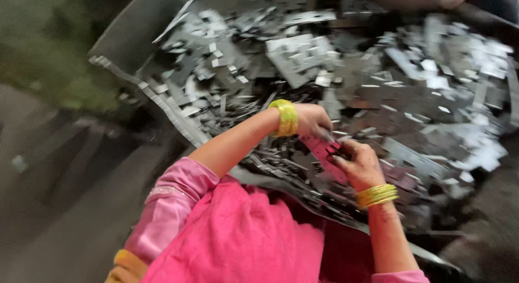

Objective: The person sits on the floor and sorts small metal brackets and pins from a large bin, separating them by hand into different piles. The hands repeatedly pick, inspect, and place the parts into distinct groups within the bin.

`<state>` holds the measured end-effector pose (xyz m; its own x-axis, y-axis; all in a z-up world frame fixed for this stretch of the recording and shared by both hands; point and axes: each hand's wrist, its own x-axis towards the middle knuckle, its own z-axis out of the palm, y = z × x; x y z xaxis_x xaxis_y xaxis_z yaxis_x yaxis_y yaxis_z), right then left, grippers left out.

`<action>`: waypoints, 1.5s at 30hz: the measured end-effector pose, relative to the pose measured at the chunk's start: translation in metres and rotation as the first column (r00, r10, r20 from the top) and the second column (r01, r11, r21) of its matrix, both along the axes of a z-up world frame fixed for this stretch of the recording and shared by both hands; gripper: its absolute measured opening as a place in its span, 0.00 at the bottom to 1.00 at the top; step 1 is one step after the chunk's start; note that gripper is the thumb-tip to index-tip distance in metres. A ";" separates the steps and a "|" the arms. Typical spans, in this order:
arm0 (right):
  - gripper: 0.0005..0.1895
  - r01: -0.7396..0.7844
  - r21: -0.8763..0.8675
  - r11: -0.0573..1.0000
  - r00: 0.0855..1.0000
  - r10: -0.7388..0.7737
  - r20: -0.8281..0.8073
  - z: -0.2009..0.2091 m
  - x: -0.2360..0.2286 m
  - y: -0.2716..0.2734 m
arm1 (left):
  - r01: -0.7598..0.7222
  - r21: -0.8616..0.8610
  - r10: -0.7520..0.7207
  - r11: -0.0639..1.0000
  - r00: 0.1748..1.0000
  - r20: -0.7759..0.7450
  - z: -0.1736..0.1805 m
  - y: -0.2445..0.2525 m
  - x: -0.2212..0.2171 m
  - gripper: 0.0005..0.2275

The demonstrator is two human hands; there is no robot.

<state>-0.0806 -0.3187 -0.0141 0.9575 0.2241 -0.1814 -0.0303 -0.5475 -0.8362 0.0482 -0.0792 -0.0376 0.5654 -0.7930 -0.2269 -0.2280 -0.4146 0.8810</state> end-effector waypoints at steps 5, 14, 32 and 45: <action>0.11 0.391 0.229 0.891 0.911 -0.410 0.040 0.005 -0.050 -0.064 | -0.676 -0.004 0.351 0.737 0.377 0.857 -0.029 -0.023 0.056 0.08; 0.29 0.855 0.215 0.472 0.402 -0.864 0.303 0.023 -0.100 -0.271 | -0.604 0.129 0.220 0.786 0.469 0.855 0.008 0.033 -0.004 0.17; 0.33 0.162 0.570 0.805 0.986 -0.103 -0.134 0.022 -0.050 0.033 | -0.725 -0.362 0.584 0.587 0.688 -0.430 0.094 0.009 -0.090 0.09; 0.08 -0.138 -0.618 0.774 0.641 0.546 0.540 -0.044 0.115 0.122 | -0.903 -0.389 0.916 0.180 0.297 -0.268 -0.009 0.154 -0.038 0.10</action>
<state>0.0342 -0.1969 -0.0576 0.7197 0.6375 0.2750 0.6876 -0.7092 -0.1555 0.0105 0.0745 -0.0467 0.9547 0.2946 -0.0426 0.0348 0.0318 0.9989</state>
